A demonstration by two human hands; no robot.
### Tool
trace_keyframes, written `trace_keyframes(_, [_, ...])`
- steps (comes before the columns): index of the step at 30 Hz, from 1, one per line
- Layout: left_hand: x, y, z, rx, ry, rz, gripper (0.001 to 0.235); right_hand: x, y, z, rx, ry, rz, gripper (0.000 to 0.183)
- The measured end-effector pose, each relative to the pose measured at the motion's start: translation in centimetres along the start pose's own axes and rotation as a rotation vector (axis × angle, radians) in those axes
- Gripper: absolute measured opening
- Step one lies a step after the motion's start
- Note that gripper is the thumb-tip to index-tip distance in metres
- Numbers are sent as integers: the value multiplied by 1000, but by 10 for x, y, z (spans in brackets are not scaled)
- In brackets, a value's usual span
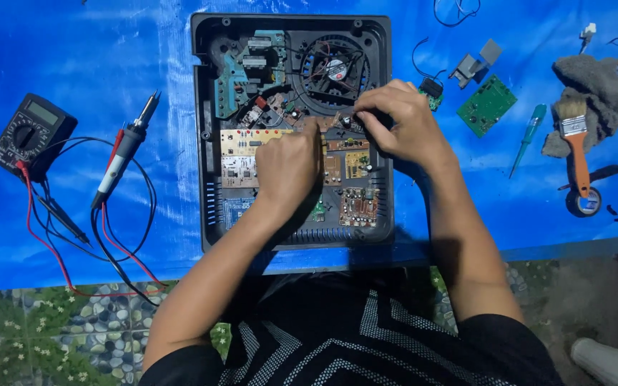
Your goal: The person works on an open electronic device placed on a blue tarp, using their hands to connect wires and adjust components on the circuit board. A multimeter and soldering iron are visible on the table, but the person primarily manipulates the wires and parts by hand.
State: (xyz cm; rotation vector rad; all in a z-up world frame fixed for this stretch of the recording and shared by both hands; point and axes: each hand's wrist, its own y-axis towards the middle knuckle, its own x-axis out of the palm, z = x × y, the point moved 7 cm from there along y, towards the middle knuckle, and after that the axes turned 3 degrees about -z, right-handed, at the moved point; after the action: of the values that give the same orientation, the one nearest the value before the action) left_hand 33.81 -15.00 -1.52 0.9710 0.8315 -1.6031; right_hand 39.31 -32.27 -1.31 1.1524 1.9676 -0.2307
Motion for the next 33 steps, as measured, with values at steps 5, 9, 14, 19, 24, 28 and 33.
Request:
trace_keyframes(5, [1, 2, -2, 15, -30, 49, 19, 4, 4, -13, -23, -3, -14, 18])
trace_keyframes(9, [8, 4, -7, 7, -2, 76, 12, 7, 2, -14, -29, -23, -28, 16])
trace_keyframes(14, [15, 7, -11, -25, -27, 72, 12, 10, -2, -5, -4, -47, -63, 15])
trace_keyframes(19, [21, 10, -10, -53, -32, 86, 22, 9, -1, -7, -19, -52, -66, 13])
trace_keyframes(24, [30, 10, -10, -53, 2, 69, 20, 12, 0, -6, -25, -56, -69, 13])
trace_keyframes(28, [45, 11, -17, -41, -4, 51, 20, 12, 1, -9, -23, -19, -72, 14])
trace_keyframes(33, [44, 10, -18, -50, -31, 65, 22, 13, 0, -8, -10, 33, -95, 15])
